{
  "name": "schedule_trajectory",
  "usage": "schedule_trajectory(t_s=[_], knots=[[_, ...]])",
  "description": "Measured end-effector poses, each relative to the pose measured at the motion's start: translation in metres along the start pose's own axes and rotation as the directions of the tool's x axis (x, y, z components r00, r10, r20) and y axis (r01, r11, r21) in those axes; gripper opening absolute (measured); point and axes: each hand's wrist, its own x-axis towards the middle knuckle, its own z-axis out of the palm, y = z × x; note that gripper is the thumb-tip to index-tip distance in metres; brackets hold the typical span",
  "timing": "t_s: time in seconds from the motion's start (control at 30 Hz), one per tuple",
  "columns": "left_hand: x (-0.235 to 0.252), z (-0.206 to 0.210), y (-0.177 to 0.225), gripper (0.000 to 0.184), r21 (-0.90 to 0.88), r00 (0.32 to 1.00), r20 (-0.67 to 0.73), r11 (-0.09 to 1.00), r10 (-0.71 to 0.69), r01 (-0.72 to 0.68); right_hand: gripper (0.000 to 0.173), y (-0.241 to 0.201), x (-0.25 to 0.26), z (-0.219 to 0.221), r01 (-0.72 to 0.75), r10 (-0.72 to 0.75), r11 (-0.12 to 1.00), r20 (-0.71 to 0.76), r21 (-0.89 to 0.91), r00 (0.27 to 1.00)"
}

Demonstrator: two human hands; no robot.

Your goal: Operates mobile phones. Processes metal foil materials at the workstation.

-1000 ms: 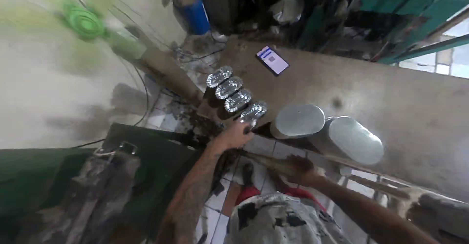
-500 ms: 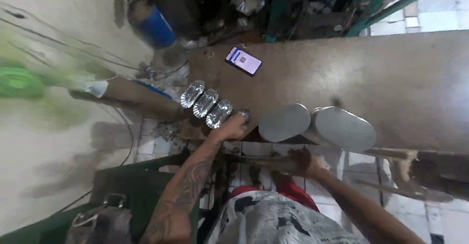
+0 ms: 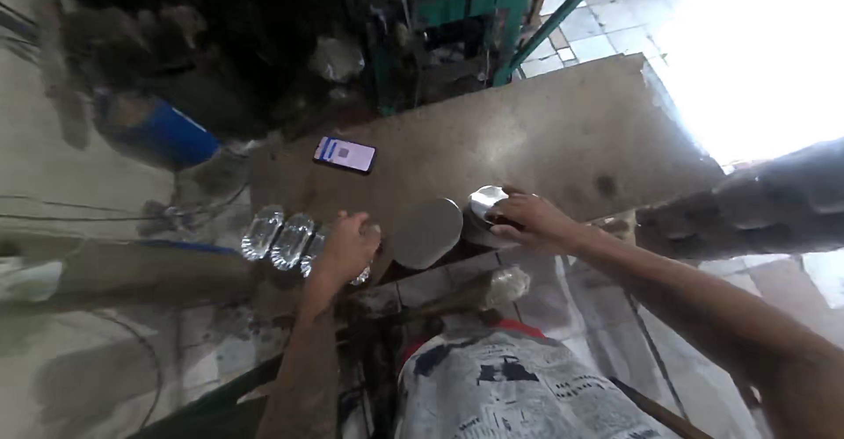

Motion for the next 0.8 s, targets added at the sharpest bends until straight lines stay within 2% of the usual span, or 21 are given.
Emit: schedule_trajectory(t_s=[0.07, 0.1, 0.17, 0.23, 0.3, 0.37, 0.47, 0.57, 0.67, 0.73, 0.8], knots=[[-0.021, 0.013, 0.048, 0.047, -0.074, 0.997, -0.074, 0.997, 0.019, -0.025, 0.042, -0.006, -0.002, -0.009, -0.030, 0.026, 0.985, 0.022, 0.171, 0.999], [-0.020, 0.028, 0.070, 0.050, -0.029, 0.998, -0.036, 0.998, 0.046, -0.047, 0.045, -0.007, -0.001, -0.014, -0.050, 0.040, 0.976, 0.053, 0.212, 0.998], [-0.001, 0.058, 0.092, 0.051, 0.103, 0.985, 0.142, 0.988, 0.101, -0.116, 0.046, -0.008, 0.000, -0.021, -0.058, 0.037, 0.970, 0.093, 0.235, 0.995], [0.022, 0.067, 0.085, 0.040, 0.060, 0.948, 0.268, 0.980, 0.170, -0.192, 0.044, -0.007, 0.000, -0.021, -0.032, 0.009, 0.969, 0.095, 0.247, 0.995], [0.042, 0.048, 0.078, 0.028, -0.119, 0.848, 0.456, 0.963, 0.269, -0.242, 0.045, -0.001, 0.002, -0.021, -0.007, -0.016, 0.965, 0.085, 0.261, 0.996], [0.051, 0.037, 0.071, 0.026, -0.299, 0.738, 0.577, 0.932, 0.349, -0.206, 0.044, -0.001, -0.002, -0.019, 0.000, -0.023, 0.965, 0.085, 0.262, 0.996], [0.061, 0.026, 0.067, 0.032, -0.373, 0.683, 0.637, 0.918, 0.358, -0.134, 0.042, 0.002, 0.001, -0.022, 0.010, -0.033, 0.962, 0.080, 0.273, 0.996], [0.059, 0.027, 0.064, 0.030, -0.409, 0.673, 0.648, 0.909, 0.356, -0.087, 0.028, -0.001, -0.002, -0.014, -0.016, 0.008, 0.968, 0.033, 0.251, 0.999], [0.061, 0.025, 0.068, 0.031, -0.377, 0.678, 0.640, 0.917, 0.360, -0.131, 0.035, -0.002, -0.004, -0.004, -0.062, 0.059, 0.991, 0.028, 0.117, 0.998], [0.058, 0.028, 0.075, 0.046, -0.255, 0.736, 0.587, 0.940, 0.338, -0.228, 0.037, -0.010, -0.003, -0.001, -0.065, 0.065, 0.997, 0.001, 0.047, 0.998], [0.040, 0.032, 0.081, 0.048, -0.096, 0.825, 0.460, 0.943, 0.327, -0.320, 0.032, -0.023, -0.002, 0.000, -0.051, 0.044, 0.992, -0.064, -0.120, 0.997]])
